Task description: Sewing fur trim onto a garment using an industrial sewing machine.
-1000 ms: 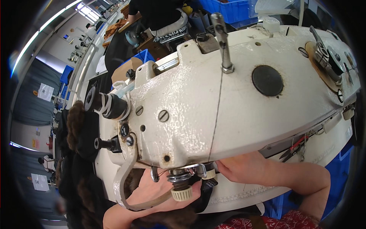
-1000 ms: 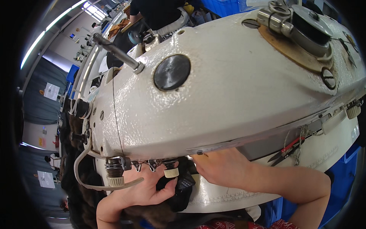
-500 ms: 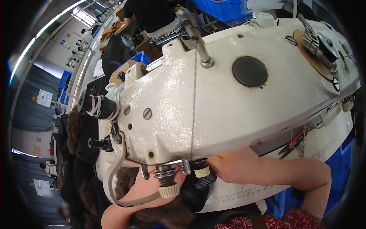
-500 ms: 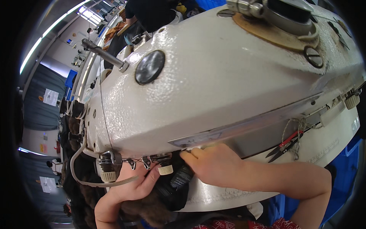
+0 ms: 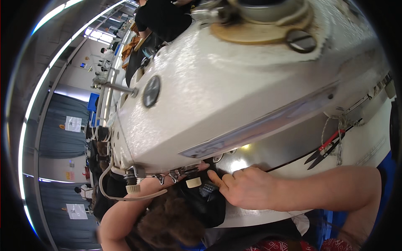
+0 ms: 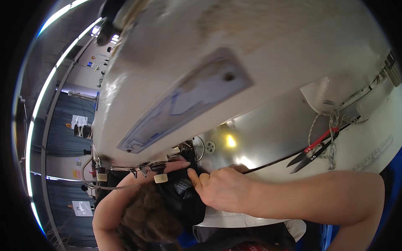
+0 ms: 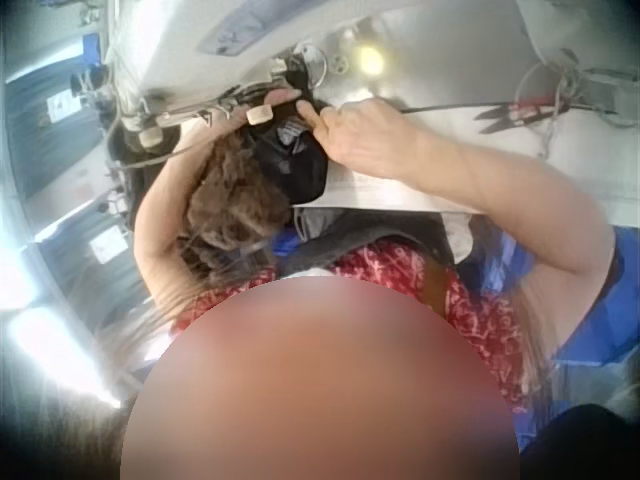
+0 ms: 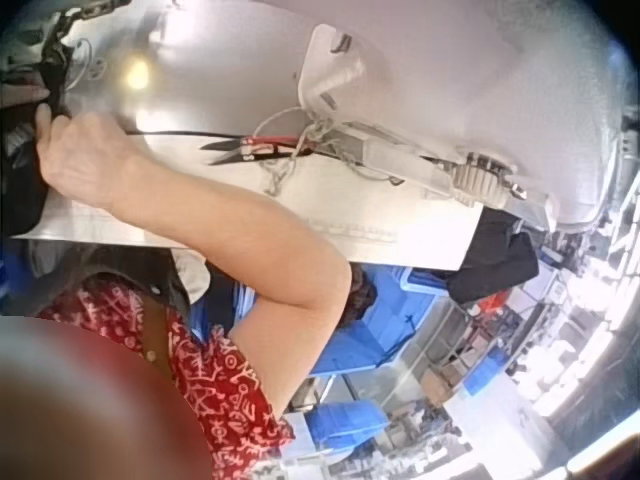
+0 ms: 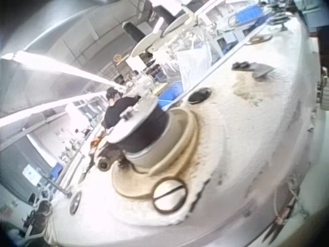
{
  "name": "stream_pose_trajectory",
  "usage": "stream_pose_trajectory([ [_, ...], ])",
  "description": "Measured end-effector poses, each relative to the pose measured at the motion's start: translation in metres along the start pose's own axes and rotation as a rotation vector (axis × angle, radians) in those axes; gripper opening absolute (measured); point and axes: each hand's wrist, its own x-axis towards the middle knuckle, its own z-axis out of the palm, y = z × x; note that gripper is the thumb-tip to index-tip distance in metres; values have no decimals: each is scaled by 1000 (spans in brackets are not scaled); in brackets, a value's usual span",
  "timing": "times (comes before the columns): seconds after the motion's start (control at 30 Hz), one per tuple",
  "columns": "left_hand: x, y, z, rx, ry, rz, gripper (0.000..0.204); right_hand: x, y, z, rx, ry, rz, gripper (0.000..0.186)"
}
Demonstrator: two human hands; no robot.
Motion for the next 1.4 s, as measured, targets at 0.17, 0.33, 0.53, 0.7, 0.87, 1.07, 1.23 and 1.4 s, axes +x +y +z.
stream_pose_trajectory([
  [0.17,-6,8,6,139,6,86,31,-2,0,-2,8,-9,9,58],
  [0.33,12,13,9,-173,-33,-180,32,-1,1,-3,68,-26,38,60],
  [0.53,-2,21,15,-52,-46,-68,33,4,0,2,160,3,97,62],
  [0.7,-30,27,20,89,-78,64,33,15,0,-3,301,-85,232,62],
  [0.87,-34,23,12,122,-91,83,33,23,15,-9,464,-94,259,52],
  [1.07,-28,17,6,130,-115,81,33,23,16,-9,410,-131,203,46],
  [1.23,-29,16,2,137,-138,94,34,30,12,-9,274,-228,196,71],
  [1.4,-26,9,-4,149,-173,159,34,25,20,-22,742,-183,509,47],
])
